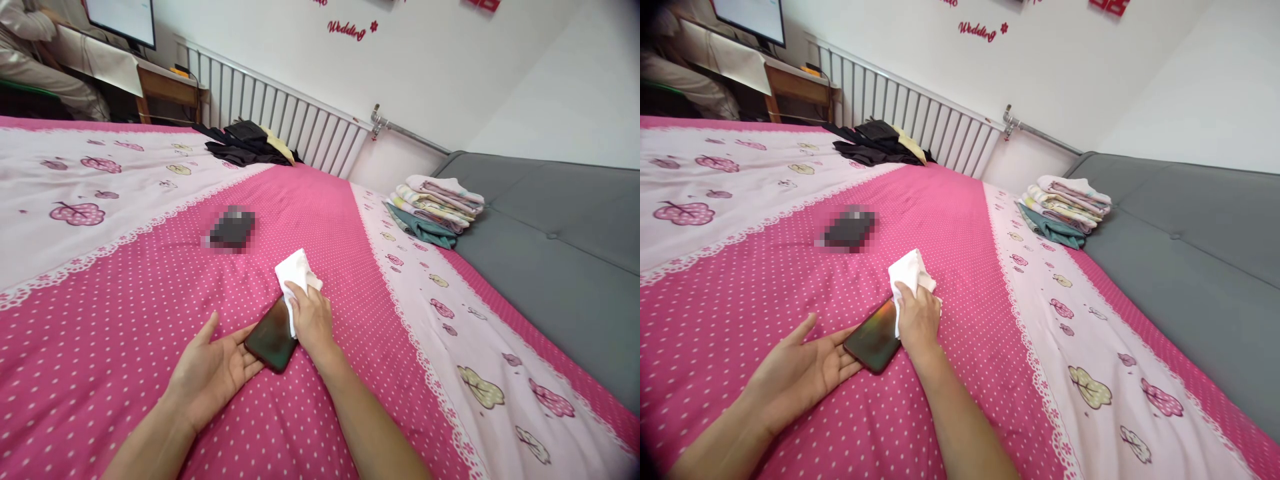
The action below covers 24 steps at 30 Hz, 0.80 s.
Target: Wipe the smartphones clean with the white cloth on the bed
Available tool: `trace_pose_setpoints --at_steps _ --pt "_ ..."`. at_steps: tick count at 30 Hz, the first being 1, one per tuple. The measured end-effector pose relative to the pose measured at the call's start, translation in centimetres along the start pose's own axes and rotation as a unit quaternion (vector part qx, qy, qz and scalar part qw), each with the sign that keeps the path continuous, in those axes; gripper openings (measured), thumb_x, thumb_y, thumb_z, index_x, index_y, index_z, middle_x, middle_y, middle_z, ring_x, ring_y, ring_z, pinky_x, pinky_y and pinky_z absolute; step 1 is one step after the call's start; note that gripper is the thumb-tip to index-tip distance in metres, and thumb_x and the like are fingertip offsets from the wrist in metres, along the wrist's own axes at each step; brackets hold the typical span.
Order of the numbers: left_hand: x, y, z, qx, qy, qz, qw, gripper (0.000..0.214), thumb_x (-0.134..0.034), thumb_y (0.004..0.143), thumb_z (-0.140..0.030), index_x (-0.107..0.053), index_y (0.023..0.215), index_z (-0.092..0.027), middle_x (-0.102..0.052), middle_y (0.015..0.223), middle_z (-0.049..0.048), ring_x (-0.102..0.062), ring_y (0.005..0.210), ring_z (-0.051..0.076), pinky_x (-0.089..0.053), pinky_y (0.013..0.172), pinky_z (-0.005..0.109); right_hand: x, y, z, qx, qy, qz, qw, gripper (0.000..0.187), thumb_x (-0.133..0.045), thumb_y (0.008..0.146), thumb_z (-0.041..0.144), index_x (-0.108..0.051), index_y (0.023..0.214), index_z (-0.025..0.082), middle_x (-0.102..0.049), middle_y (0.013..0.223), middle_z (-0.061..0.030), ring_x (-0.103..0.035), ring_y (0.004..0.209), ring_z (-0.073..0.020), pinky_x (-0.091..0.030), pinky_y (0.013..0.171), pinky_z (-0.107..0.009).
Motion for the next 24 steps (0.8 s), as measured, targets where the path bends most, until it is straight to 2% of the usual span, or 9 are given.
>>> trace_pose_setpoints --at_steps 24 --pt "0.26 0.16 0.09 0.002 -0.003 0.004 1.000 0.074 -0.023 0.094 -0.053 -0.042 0.129 0.009 -0.056 0.124 0.0326 -0.053 0.120 0.036 -0.040 0.105 0.047 0.14 0.05 0.03 -0.008 0.001 0.008 1.000 0.037 -0.046 0.095 0.024 -0.054 0.130 0.034 -0.060 0.111 -0.0059 -0.054 0.106 -0.0232 -0.039 0.091 -0.036"
Point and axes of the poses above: each hand's wrist, its own y-axis towards the middle knuckle, its own x-axis out of the back of the hand, z = x × y, the point moved 4 cm from there along y, towards the middle knuckle
